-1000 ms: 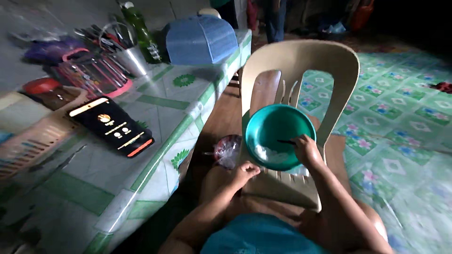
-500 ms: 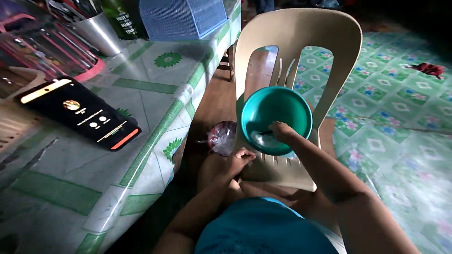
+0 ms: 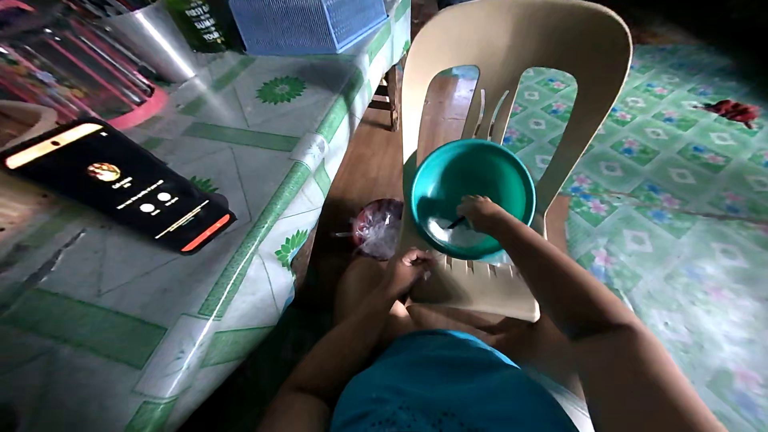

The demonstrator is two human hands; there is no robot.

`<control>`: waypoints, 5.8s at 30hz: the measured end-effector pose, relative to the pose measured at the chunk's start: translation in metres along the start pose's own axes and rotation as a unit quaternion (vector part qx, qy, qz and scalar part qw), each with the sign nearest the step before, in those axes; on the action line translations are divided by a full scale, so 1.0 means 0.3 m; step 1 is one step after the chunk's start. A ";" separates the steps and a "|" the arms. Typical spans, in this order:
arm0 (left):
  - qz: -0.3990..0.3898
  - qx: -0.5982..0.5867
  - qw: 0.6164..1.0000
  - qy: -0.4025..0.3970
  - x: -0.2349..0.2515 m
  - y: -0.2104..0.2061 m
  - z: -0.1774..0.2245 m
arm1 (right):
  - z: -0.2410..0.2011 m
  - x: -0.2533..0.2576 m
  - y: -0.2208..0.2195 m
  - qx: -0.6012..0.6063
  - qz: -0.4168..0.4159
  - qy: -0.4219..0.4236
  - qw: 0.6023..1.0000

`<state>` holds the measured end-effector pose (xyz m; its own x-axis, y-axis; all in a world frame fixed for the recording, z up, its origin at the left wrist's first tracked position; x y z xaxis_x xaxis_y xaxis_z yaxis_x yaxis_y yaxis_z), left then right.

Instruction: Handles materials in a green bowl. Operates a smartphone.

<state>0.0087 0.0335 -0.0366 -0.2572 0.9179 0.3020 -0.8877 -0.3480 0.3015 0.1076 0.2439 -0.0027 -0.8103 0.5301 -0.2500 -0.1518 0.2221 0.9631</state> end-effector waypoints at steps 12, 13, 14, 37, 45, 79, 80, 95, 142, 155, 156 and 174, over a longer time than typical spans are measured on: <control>0.013 -0.020 0.999 -0.035 0.002 -0.008 -0.011 | 0.072 -0.023 -0.153 0.015 -0.103 -0.045 0.994; 0.014 -0.023 0.999 -0.039 0.003 -0.007 -0.009 | 0.054 -0.033 -0.144 0.016 -0.118 -0.042 0.992; 0.015 -0.024 0.999 -0.042 0.003 -0.007 -0.007 | 0.044 -0.039 -0.137 0.019 -0.128 -0.039 0.991; 0.015 -0.048 0.998 -0.042 0.006 0.006 -0.013 | 0.003 -0.015 -0.151 0.022 -0.136 -0.058 0.989; 0.019 -0.037 0.999 -0.025 -0.006 0.012 0.008 | -0.046 0.004 -0.151 0.178 -0.085 -0.102 0.975; 0.014 -0.032 0.999 -0.005 0.000 -0.001 0.014 | 0.019 -0.063 -0.039 0.075 -0.047 -0.145 0.985; 0.017 -0.035 0.999 -0.005 0.001 -0.002 0.015 | 0.026 -0.063 -0.036 0.078 -0.037 -0.149 0.985; 0.012 -0.041 0.999 -0.020 0.001 -0.004 0.012 | 0.007 -0.084 -0.019 0.056 -0.010 -0.127 0.990; 0.016 -0.028 0.999 -0.011 -0.007 -0.007 0.003 | -0.032 -0.098 -0.038 0.038 -0.006 -0.097 0.995; 0.018 -0.025 0.999 -0.039 -0.004 -0.004 0.008 | 0.030 -0.087 -0.017 -0.014 0.118 -0.021 0.993; 0.020 -0.033 0.998 -0.048 -0.003 -0.004 0.006 | 0.037 -0.082 -0.016 -0.015 0.113 -0.023 0.993; 0.030 -0.056 0.997 -0.049 0.003 -0.001 -0.024 | 0.084 -0.058 0.005 -0.057 0.004 -0.055 0.997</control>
<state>0.0061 0.0357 -0.0430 -0.2785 0.8710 0.4048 -0.9099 -0.3742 0.1792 0.1359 0.2557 0.0005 -0.7460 0.6190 -0.2455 -0.2140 0.1263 0.9686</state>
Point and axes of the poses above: each hand's wrist, its own x-axis towards the middle knuckle, its own y-axis out of the back of the hand, z = x × y, the point moved 6 cm from there along x, towards the middle knuckle, and after that the axes turned 7 degrees about -y, right-handed, at the moved point
